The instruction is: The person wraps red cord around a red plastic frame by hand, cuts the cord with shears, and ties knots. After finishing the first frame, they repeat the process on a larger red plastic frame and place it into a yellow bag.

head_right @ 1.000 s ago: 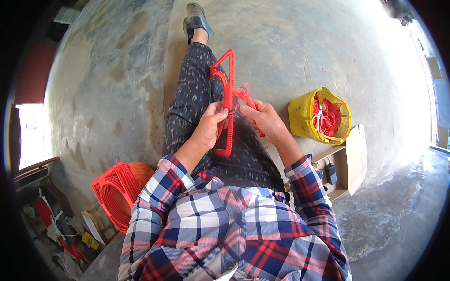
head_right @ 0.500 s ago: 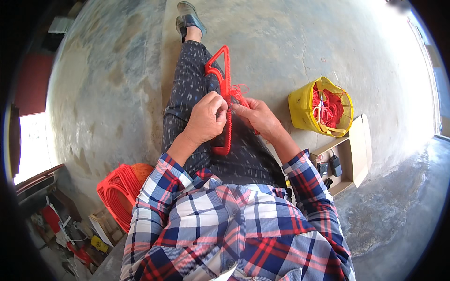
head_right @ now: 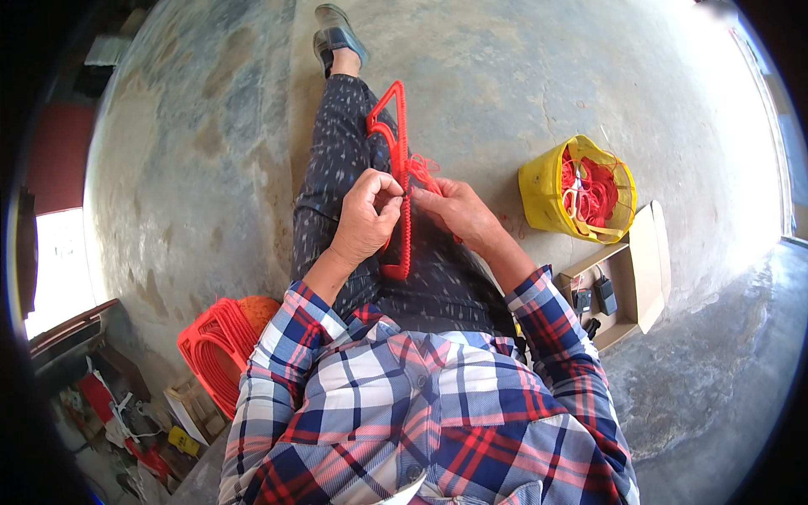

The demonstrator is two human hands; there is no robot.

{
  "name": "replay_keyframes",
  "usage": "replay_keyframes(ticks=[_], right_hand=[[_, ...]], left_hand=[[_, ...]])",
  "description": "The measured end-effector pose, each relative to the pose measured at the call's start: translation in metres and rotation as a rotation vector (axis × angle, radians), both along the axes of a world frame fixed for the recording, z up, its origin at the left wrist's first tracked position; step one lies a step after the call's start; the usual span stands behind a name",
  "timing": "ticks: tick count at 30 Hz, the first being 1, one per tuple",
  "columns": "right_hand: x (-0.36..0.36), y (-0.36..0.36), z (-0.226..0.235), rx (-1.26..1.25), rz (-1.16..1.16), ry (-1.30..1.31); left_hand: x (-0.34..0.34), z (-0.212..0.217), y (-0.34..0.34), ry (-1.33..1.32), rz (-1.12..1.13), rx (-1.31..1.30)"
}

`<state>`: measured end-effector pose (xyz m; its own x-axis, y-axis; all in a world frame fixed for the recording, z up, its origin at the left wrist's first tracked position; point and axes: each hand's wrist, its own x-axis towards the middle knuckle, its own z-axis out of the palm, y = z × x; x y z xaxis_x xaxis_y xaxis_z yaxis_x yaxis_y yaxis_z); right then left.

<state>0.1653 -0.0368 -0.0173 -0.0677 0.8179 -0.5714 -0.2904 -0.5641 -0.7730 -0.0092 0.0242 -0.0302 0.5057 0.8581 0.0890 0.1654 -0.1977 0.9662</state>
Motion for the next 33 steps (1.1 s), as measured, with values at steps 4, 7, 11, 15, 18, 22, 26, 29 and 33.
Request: replay_keyframes(ticks=[4,7,11,15,18,22,26,29,33], right_hand=[[0.0,0.0,0.001,0.009,0.001,-0.015],[0.002,-0.002,-0.004,0.016,-0.006,0.03],[0.002,-0.001,-0.005,0.018,-0.005,0.016],[0.0,-0.001,-0.002,-0.004,-0.006,0.002],[0.002,0.001,-0.008,0.026,-0.066,0.002],[0.022,0.002,-0.002,0.123,-0.213,0.148],[0.023,-0.013,0.015,0.096,-0.194,0.041],[0.022,-0.031,0.019,0.086,-0.192,0.076],[0.016,-0.046,0.019,0.12,-0.157,0.067]], left_hand=[[0.001,0.011,0.006,0.142,-0.094,0.189],[0.003,0.012,0.008,0.194,-0.133,0.275],[0.002,0.004,0.002,0.159,-0.052,0.207],[-0.004,-0.021,0.002,0.06,0.086,-0.154],[-0.001,-0.027,0.003,0.116,0.104,0.102],[0.012,-0.012,-0.007,-0.218,0.245,-0.674],[0.01,-0.013,-0.002,-0.377,0.054,-1.048],[0.01,-0.015,0.0,-0.472,0.082,-1.17],[0.007,-0.021,0.001,-0.5,0.077,-1.216]])
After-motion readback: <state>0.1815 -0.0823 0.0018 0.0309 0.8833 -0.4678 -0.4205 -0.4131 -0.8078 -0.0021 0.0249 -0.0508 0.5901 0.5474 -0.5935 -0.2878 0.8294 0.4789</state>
